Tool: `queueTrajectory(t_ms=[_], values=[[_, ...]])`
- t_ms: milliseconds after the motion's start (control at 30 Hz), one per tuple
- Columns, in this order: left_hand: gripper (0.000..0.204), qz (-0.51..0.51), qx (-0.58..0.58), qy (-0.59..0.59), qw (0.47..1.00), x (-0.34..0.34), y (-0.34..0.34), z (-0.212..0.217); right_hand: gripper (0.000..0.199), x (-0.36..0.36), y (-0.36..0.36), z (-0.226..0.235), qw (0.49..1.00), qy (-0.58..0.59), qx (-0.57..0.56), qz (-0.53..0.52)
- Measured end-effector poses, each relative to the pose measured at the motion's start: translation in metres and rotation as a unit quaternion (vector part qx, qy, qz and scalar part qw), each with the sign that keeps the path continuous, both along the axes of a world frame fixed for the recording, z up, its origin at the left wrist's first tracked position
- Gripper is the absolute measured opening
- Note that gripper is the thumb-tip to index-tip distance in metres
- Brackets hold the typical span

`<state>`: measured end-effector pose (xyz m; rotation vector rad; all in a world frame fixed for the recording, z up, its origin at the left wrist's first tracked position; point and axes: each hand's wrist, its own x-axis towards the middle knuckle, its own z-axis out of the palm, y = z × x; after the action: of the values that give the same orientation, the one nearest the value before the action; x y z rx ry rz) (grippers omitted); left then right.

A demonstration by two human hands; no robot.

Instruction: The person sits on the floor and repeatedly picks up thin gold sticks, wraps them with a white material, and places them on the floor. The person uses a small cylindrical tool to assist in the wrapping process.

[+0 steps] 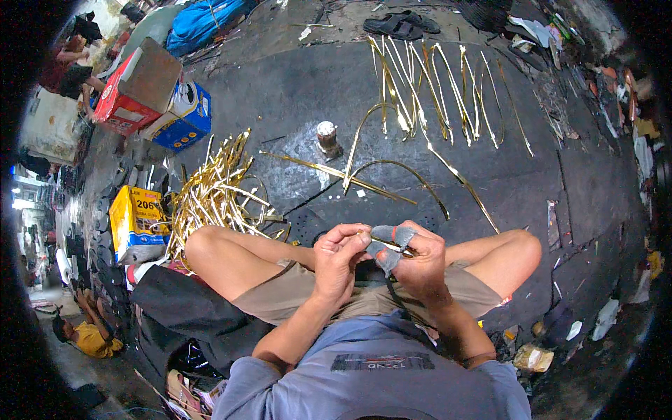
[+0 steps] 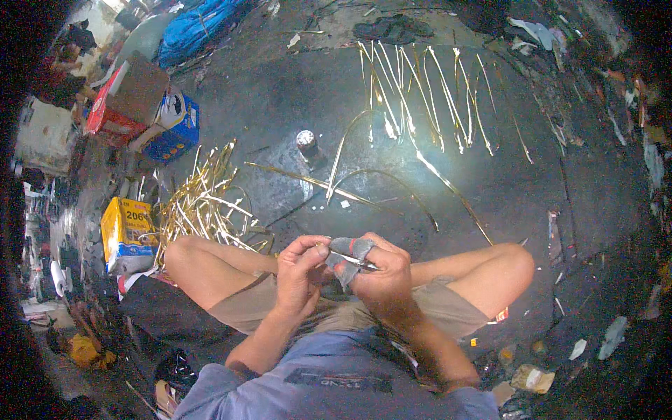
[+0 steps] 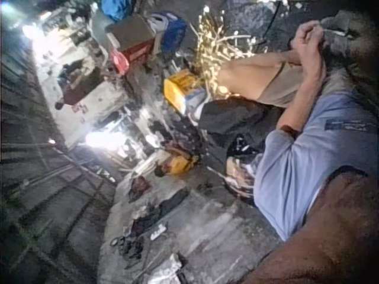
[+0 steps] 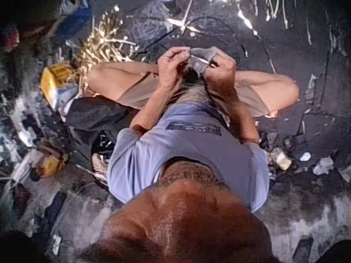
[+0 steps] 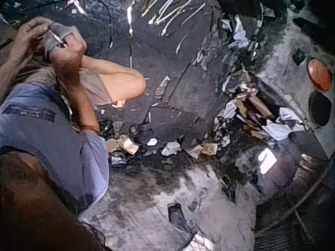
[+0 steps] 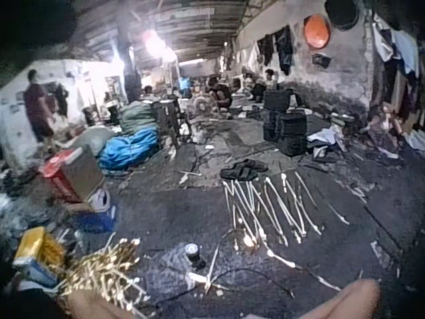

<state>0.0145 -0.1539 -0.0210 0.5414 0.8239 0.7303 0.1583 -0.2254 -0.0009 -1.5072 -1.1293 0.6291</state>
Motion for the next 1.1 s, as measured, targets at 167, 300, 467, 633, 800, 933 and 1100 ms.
queueTrajectory(t_ms=[167, 300, 467, 633, 800, 933, 1100], values=[[0.016, 0.031, 0.109, 0.090, 0.990, -0.002, 0.009, -0.007, 0.021, -0.002, 0.008, 0.000, 0.994, -0.093, 0.043, 0.038], [0.018, 0.042, 0.102, 0.104, 0.988, 0.000, 0.010, 0.006, 0.024, -0.003, 0.011, 0.004, 0.992, -0.117, 0.028, 0.046], [0.020, 0.031, 0.079, 0.090, 0.992, 0.001, 0.010, 0.003, 0.025, -0.005, 0.013, 0.006, 0.986, -0.155, 0.035, 0.044], [0.017, 0.018, 0.031, 0.026, 0.999, -0.003, 0.011, -0.007, 0.025, -0.006, 0.015, 0.008, 0.988, -0.150, 0.028, 0.036], [0.014, 0.055, -0.023, -0.067, 0.996, 0.000, 0.009, -0.009, 0.024, -0.003, 0.023, 0.004, 0.991, -0.122, 0.053, 0.017], [0.011, 0.053, -0.025, -0.102, 0.993, 0.001, 0.019, -0.009, 0.023, -0.001, 0.030, 0.010, 0.985, -0.144, 0.085, 0.041], [0.009, 0.066, 0.059, -0.061, 0.994, -0.002, 0.028, -0.002, 0.021, -0.003, 0.030, 0.015, 0.972, -0.197, 0.114, 0.059]])
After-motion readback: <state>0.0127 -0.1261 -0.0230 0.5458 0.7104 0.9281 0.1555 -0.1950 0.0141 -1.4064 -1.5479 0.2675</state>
